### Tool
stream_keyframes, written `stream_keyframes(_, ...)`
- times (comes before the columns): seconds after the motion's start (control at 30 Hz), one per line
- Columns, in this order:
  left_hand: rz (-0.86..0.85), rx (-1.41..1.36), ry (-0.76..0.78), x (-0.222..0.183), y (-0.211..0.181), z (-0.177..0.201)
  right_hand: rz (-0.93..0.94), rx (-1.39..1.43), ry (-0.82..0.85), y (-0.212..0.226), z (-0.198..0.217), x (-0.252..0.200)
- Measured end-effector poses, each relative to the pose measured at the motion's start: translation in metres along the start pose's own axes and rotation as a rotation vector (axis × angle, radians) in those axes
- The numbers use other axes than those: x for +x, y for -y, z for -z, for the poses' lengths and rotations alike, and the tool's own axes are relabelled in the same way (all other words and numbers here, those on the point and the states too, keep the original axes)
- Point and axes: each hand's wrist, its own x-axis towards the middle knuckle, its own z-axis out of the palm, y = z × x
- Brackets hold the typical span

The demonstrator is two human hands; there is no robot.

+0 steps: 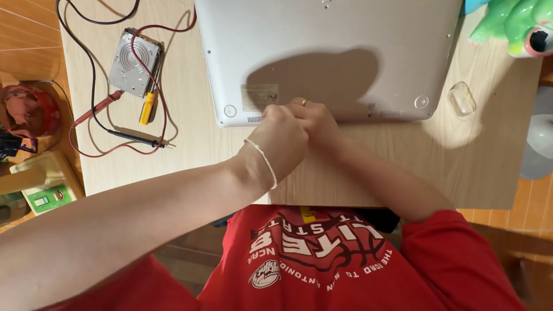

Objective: Measure the laptop dimensions and perform a keyboard key repair.

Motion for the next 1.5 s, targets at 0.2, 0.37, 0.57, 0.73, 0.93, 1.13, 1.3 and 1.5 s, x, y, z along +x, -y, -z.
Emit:
stream_keyframes(0.2,-0.116,0.123,-0.139,-0.011,0.007,-0.025,0.026,0.071,0.161,-0.016,0.007,-0.002)
stream_keyframes(0.37,0.225,-0.525,-0.341,-0.029,0.016,-0.025,0.018,0.085,0.134,-0.016,0.003,-0.006)
stream_keyframes(0.57,0.461,-0.828,-0.109,-0.031,0.024,-0.026,0.021,0.082,0.049,-0.003,0.001,-0.001)
stream_keyframes(0.73,0.502,-0.879,-0.083,-0.010,0.021,-0.023,-0.041,0.076,0.095,-0.005,0.008,-0.003)
stream_keyframes(0.93,0.125,-0.553,-0.005,-0.001,0.024,0.003,-0.050,0.267,0.288,-0.039,0.008,-0.021)
stream_keyframes(1.13,-0.167,-0.245,-0.006,0.001,0.016,0.008,-0.941,0.775,0.378,-0.026,0.015,-0.008)
stream_keyframes(1.3,-0.304,0.110,-0.049,-0.014,0.018,-0.008,0.023,0.036,0.154,-0.027,0.001,-0.012)
stream_keyframes(1.5,0.335,-0.726,-0.164,-0.021,0.020,-0.022,-0.001,0.090,0.107,-0.009,0.006,0.005)
